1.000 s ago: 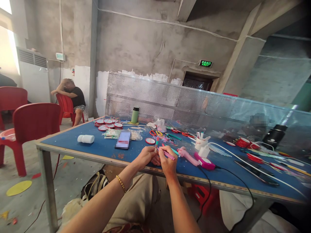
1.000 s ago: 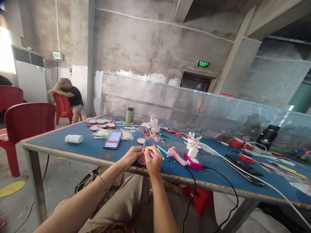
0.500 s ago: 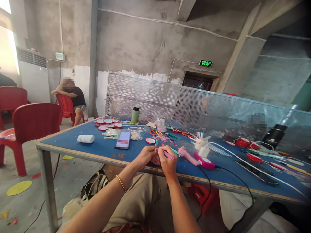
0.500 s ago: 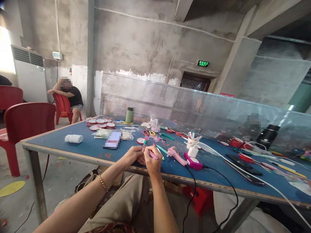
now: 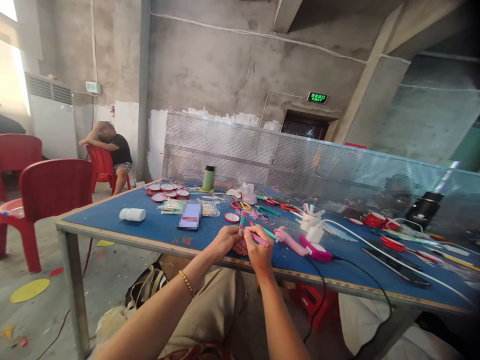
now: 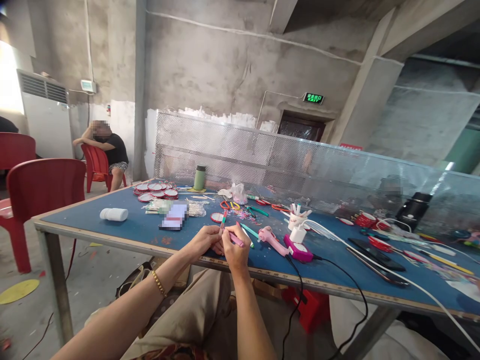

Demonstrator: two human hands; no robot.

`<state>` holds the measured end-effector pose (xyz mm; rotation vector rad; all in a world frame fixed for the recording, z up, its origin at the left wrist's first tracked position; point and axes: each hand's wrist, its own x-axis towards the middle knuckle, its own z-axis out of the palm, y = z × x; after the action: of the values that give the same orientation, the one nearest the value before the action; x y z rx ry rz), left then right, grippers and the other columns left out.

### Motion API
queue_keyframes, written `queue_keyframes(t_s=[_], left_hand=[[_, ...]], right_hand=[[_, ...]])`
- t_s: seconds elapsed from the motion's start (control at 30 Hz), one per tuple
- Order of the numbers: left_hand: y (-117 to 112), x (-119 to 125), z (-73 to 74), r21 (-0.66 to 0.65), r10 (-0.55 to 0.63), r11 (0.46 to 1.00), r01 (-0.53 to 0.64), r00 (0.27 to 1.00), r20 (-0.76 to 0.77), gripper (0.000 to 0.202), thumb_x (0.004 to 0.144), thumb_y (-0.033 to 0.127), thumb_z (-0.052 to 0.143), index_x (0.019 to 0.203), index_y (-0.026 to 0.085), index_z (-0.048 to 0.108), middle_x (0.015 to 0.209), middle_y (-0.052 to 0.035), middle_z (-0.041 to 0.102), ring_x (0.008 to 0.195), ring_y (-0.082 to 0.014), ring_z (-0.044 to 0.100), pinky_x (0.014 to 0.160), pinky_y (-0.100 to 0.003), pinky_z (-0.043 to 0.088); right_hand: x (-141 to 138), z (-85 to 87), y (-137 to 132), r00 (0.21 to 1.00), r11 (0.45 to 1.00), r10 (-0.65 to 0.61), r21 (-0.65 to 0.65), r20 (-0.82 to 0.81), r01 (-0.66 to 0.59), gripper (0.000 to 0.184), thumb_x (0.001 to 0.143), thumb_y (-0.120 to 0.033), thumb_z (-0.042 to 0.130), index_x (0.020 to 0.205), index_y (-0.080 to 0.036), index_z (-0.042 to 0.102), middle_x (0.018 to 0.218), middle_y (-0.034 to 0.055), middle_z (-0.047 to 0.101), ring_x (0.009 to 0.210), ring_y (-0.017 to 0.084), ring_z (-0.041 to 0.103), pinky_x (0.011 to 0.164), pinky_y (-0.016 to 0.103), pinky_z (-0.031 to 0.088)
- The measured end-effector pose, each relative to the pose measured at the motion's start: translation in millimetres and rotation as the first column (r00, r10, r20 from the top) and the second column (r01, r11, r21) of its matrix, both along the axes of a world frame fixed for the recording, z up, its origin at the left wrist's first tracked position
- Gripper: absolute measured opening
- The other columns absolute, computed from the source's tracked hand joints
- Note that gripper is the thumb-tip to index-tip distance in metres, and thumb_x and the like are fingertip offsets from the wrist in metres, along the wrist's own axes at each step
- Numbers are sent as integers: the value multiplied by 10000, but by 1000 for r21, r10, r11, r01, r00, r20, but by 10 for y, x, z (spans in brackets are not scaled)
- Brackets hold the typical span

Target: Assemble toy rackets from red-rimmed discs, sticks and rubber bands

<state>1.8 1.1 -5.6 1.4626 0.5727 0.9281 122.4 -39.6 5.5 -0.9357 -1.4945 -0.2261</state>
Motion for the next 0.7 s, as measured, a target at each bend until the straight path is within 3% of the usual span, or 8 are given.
queue_keyframes(t_s=[0.3,0.7], left_hand=[[-8,2,3,-3,9,1000,-9,1000,0,262,966,363,590,1086,134,633,961,-39,676,747,-133,654,663,-296,570],[-4,-2,3,-12,8,1000,-9,1000,-21,277,966,372,586,1108,138,630,1005,-51,676,797,-149,663,705,-323,576]], right_hand=[[0,-16,19,1000,1000,12,0,29,-12,169,878,-240,567,726,-219,637,669,6,680,625,171,621,672,295,505],[3,-18,24,1000,1000,-3,12,4,3,165,874,-235,559,724,-213,623,658,4,662,610,168,612,628,279,488]])
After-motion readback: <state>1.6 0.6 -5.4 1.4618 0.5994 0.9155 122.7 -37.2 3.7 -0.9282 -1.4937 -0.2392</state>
